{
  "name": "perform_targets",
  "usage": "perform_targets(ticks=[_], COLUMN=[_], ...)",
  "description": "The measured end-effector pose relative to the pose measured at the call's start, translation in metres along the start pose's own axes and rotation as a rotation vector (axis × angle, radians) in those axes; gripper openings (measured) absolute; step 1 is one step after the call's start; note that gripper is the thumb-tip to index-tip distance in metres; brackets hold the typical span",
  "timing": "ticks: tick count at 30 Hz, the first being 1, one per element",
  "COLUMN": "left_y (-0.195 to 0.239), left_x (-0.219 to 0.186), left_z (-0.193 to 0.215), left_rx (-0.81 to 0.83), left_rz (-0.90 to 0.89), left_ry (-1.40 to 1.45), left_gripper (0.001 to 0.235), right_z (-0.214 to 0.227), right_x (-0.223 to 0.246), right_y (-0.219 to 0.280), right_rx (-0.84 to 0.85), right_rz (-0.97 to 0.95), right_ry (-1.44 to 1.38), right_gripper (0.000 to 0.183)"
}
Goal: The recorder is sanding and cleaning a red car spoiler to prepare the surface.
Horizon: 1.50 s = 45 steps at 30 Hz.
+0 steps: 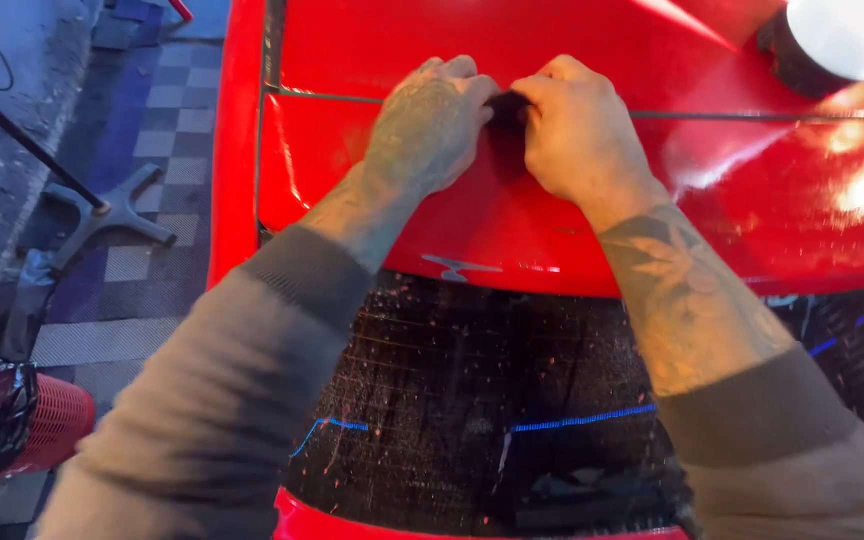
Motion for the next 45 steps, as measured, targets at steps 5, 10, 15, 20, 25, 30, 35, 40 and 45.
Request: perform_targets(ticks=[5, 10, 15, 20, 25, 30, 35, 40, 45], left_y=[0.061, 0.005, -0.020, 0.038, 0.004, 0.004, 0.030, -0.020, 0.020], left_x=[-0.070, -0.019, 0.012, -0.046, -0.001, 0.007, -0.038, 0.018, -0.031], left_z=[0.053, 0.009, -0.006, 0.044, 0.008, -0.001, 0.028, -0.008, 0.033], left_rx=[0.154, 0.211, 0.156, 0.149, 0.298, 0.327, 0.265, 0.308, 0.263], left_rz=[-0.068, 0.038, 0.244, 0.013, 0.186, 0.417, 0.036, 0.275, 0.181], left_ry=[0.042, 0.126, 0.228, 0.327, 0.294, 0.300, 0.411, 0.279, 0.377], left_gripper=[0.014, 0.015, 0.022, 0.018, 0.019, 0.025, 0.023, 0.027, 0.023], right_z=[0.048, 0.008, -0.012, 0.032, 0.012, -0.007, 0.014, -0.016, 0.010], right_x=[0.067, 0.009, -0.025, 0.039, 0.007, -0.017, 0.014, -0.038, 0.002], right_y=[0.071, 0.021, -0.010, 0.054, 0.016, 0.009, 0.053, -0.002, 0.042], right_rx=[0.052, 0.159, 0.249, 0.286, 0.306, 0.369, 0.430, 0.392, 0.497], right_rz=[0.081, -0.037, -0.116, -0.041, -0.149, -0.236, -0.123, -0.282, -0.261], right_ry=[0.032, -0.009, 0.044, -0.094, -0.098, 0.052, -0.023, -0.112, -0.111], right_gripper=[0.023, 0.020, 0.018, 0.024, 0.028, 0.026, 0.026, 0.028, 0.022])
Point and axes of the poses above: each hand's wrist, its own y-axis away from the middle knuckle, its own z-axis out of the back of the hand, x = y × z, the point moved 9 cm from there along -y, towards the middle knuckle, and after that the axes turned 1 degree about -x, right-handed, at the moved point
